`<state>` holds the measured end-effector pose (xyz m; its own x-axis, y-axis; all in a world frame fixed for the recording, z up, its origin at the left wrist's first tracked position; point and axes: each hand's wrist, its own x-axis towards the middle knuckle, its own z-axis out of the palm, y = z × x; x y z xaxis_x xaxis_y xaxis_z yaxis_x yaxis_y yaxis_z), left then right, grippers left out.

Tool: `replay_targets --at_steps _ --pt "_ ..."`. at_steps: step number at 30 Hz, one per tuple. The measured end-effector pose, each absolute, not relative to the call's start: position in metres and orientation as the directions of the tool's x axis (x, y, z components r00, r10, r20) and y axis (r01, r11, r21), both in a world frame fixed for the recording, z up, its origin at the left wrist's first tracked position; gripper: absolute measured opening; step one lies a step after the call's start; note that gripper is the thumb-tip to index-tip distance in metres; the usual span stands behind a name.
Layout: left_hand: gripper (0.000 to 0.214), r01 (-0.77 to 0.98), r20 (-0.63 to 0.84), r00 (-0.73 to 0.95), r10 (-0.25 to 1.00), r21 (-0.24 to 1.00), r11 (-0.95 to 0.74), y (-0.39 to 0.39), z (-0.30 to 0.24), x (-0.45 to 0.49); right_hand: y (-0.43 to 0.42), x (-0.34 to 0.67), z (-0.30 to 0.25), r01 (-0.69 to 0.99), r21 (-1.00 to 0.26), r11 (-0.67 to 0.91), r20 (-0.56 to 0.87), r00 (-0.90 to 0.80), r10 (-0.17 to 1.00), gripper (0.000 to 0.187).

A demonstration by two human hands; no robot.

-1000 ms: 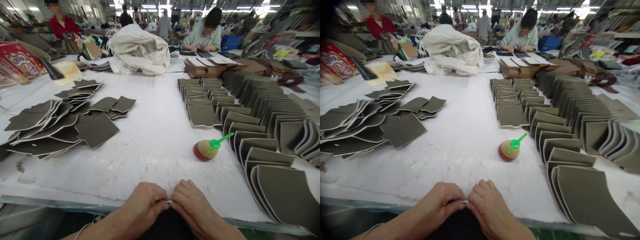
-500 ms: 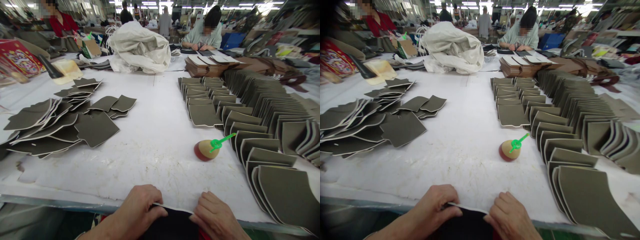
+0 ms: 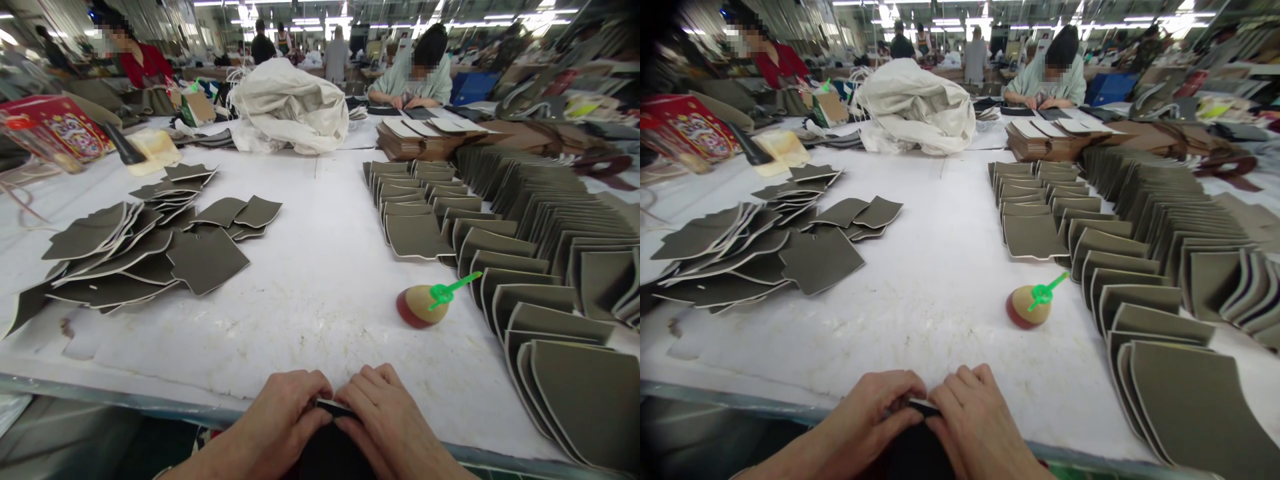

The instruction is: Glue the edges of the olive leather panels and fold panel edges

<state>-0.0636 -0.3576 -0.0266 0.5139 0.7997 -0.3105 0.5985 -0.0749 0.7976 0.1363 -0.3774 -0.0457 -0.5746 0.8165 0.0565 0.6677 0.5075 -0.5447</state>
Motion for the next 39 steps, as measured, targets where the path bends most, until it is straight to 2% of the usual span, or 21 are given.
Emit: replay_targets --at_steps 4,11,21,27,32,39 --pt "0.013 0.59 -0.29 0.526 0.799 0.801 -0.098 -0.359 -0.027 -0.066 -0.375 0.135 -0.049 0.648 -0.622 0.439 -0.011 -0.569 0.823 0.012" --pt "0.016 0.517 -0.238 0.541 0.806 0.851 -0.095 -0.362 -0.033 -0.061 -0.377 0.136 -0.048 0.601 -0.659 0.452 -0.011 -0.609 0.793 0.016" --pt "0.013 0.442 -0.377 0.496 0.782 0.885 0.146 -0.355 -0.029 -0.062 -0.374 0.141 -0.054 0.566 -0.7 0.436 0.042 -0.577 0.816 0.011" --pt "0.009 0.421 -0.362 0.511 0.779 0.896 0.14 -0.354 -0.026 -0.064 -0.372 0.133 -0.055 0.595 -0.642 0.484 0.078 -0.578 0.812 0.014" --pt "0.008 0.418 -0.4 0.487 0.776 0.887 0.195 -0.356 -0.022 -0.064 -0.375 0.145 -0.05 0.615 -0.607 0.503 0.039 -0.61 0.792 0.022" --pt "0.017 0.439 -0.416 0.471 0.778 0.876 0.203 -0.356 -0.024 -0.058 -0.382 0.173 -0.043 0.642 -0.505 0.577 0.03 -0.655 0.755 0.023"
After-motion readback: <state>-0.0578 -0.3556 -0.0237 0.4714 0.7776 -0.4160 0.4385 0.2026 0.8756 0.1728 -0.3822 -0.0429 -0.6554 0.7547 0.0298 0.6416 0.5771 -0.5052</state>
